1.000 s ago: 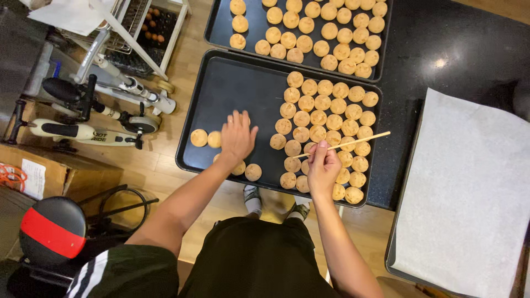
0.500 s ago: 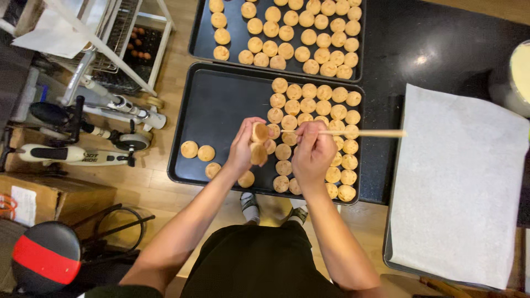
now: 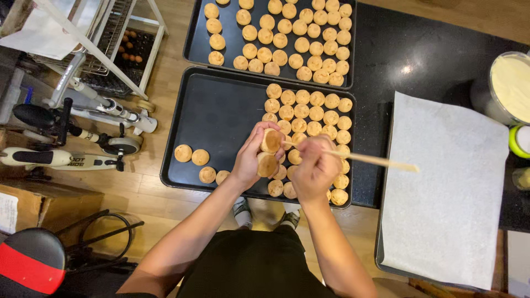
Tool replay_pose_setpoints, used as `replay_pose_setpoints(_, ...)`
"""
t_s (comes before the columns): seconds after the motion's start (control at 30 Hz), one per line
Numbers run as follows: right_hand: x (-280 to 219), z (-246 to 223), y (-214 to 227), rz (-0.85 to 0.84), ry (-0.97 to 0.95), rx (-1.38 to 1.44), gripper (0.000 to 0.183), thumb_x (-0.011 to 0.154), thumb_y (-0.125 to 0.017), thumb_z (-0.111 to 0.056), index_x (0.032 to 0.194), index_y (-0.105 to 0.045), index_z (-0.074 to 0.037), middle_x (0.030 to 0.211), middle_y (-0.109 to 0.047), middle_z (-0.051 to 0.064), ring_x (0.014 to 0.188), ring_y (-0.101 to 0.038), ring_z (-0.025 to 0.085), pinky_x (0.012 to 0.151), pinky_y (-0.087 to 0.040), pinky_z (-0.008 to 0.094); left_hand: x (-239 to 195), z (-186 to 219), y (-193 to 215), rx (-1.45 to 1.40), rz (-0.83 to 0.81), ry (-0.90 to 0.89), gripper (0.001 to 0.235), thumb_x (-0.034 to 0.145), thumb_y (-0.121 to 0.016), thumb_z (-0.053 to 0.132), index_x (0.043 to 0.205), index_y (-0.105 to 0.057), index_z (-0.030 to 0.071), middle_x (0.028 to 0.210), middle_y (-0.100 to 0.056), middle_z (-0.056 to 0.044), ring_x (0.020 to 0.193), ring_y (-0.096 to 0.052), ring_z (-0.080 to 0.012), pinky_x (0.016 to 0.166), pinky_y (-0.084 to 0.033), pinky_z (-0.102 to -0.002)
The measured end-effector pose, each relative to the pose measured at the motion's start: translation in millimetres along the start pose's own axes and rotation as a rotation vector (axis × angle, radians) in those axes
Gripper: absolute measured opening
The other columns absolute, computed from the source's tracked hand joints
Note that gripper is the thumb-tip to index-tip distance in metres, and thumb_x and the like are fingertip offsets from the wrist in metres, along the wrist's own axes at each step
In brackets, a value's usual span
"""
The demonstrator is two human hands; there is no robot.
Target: The person uses a wooden skewer to insert into the center of small round biscuits arranged on baking sheets. They pick up a biscuit, insert the skewer, and place it back on the tray, repeating this process for multiple items.
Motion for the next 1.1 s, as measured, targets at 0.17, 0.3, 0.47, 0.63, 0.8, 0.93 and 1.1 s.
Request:
replay_pose_setpoints(0.17, -3, -11, -17, -0.095, 0.034, -0.063, 0.022, 0.106, -0.057, -0.002, 0.085, -0.061, 0.001, 0.08, -0.065, 0.011, 0.071, -0.061, 0.018, 0.062, -0.046, 0.031, -2, 0, -8, 0.173, 0.057, -0.04, 0.036, 0.115, -0.029, 0.033, 0.127, -0.051, 0.007, 0.116, -0.057, -0.006, 0.103, -0.059, -0.012, 0.092, -0.051, -0.026)
replay_pose_setpoints(0.3, -6, 2, -10, -0.083, -0.152, 0.061, 0.021, 0.104, -0.054, 0.0, 0.085, -0.063, 0.001, 0.074, -0.061, 0.008, 0.058, -0.059, 0.015, 0.054, -0.046, 0.03, 1, -1, -14, 0.046, -0.016, -0.002, 0.036, 0.115, -0.029, 0.035, 0.125, -0.051, 0.01, 0.098, -0.056, -0.006, 0.081, -0.056, -0.0138, 0.067, -0.048, -0.029)
replay_pose_setpoints(0.47, -12, -5, -13, -0.123, 0.18, -0.085, 0.033, 0.114, -0.051, -0.008, 0.081, -0.054, -0.004, 0.081, -0.062, 0.006, 0.07, -0.06, 0.016, 0.067, -0.046, 0.031, 8, 1, -13, 0.449, -0.029, -0.08, 0.038, 0.116, -0.031, 0.036, 0.129, -0.051, 0.006, 0.099, -0.053, -0.005, 0.088, -0.053, -0.0124, 0.078, -0.049, -0.027)
replay_pose_setpoints(0.63, -34, 73, -13, 0.095, -0.506, 0.36, 0.033, 0.113, -0.047, -0.013, 0.084, -0.06, -0.002, 0.073, -0.055, 0.006, 0.063, -0.048, 0.009, 0.056, -0.036, 0.025, 10, -3, -13, 0.448, -0.02, -0.085, 0.038, 0.113, -0.028, 0.034, 0.124, -0.05, 0.006, 0.112, -0.055, -0.004, 0.096, -0.056, -0.011, 0.083, -0.049, -0.027)
replay_pose_setpoints(0.8, -32, 51, -9, 0.034, -0.239, 0.182, 0.027, 0.112, -0.049, -0.015, 0.091, -0.059, -0.002, 0.083, -0.06, 0.006, 0.073, -0.056, 0.011, 0.063, -0.047, 0.028, 14, -14, 4, 0.34, 0.072, -0.006, 0.037, 0.114, -0.026, 0.031, 0.122, -0.052, 0.006, 0.107, -0.055, -0.006, 0.093, -0.055, -0.0131, 0.085, -0.048, -0.028)
replay_pose_setpoints(0.93, -25, 31, -10, -0.036, 0.022, -0.218, 0.031, 0.116, -0.048, -0.018, 0.092, -0.06, -0.002, 0.083, -0.062, 0.006, 0.075, -0.059, 0.013, 0.066, -0.047, 0.029, 16, -15, -3, 0.656, -0.059, -0.126, 0.036, 0.117, -0.028, 0.032, 0.128, -0.052, 0.007, 0.108, -0.053, -0.006, 0.099, -0.053, -0.0117, 0.093, -0.047, -0.028)
replay_pose_setpoints(1.1, -27, 69, -18, -0.007, -0.432, 0.322, 0.031, 0.114, -0.046, -0.014, 0.09, -0.06, 0.0, 0.078, -0.059, 0.007, 0.062, -0.054, 0.013, 0.055, -0.044, 0.027, 15, -25, 9, 0.125, 0.066, -0.001, 0.036, 0.115, -0.029, 0.034, 0.129, -0.051, 0.009, 0.102, -0.057, -0.008, 0.086, -0.057, -0.0154, 0.077, -0.05, -0.03)
Point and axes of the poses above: each hand's wrist, its own x-axis towards the middle knuckle, its own y-axis out of the back of the hand, z = x × y, the point moved 9 cm from there along x, towards the middle knuckle
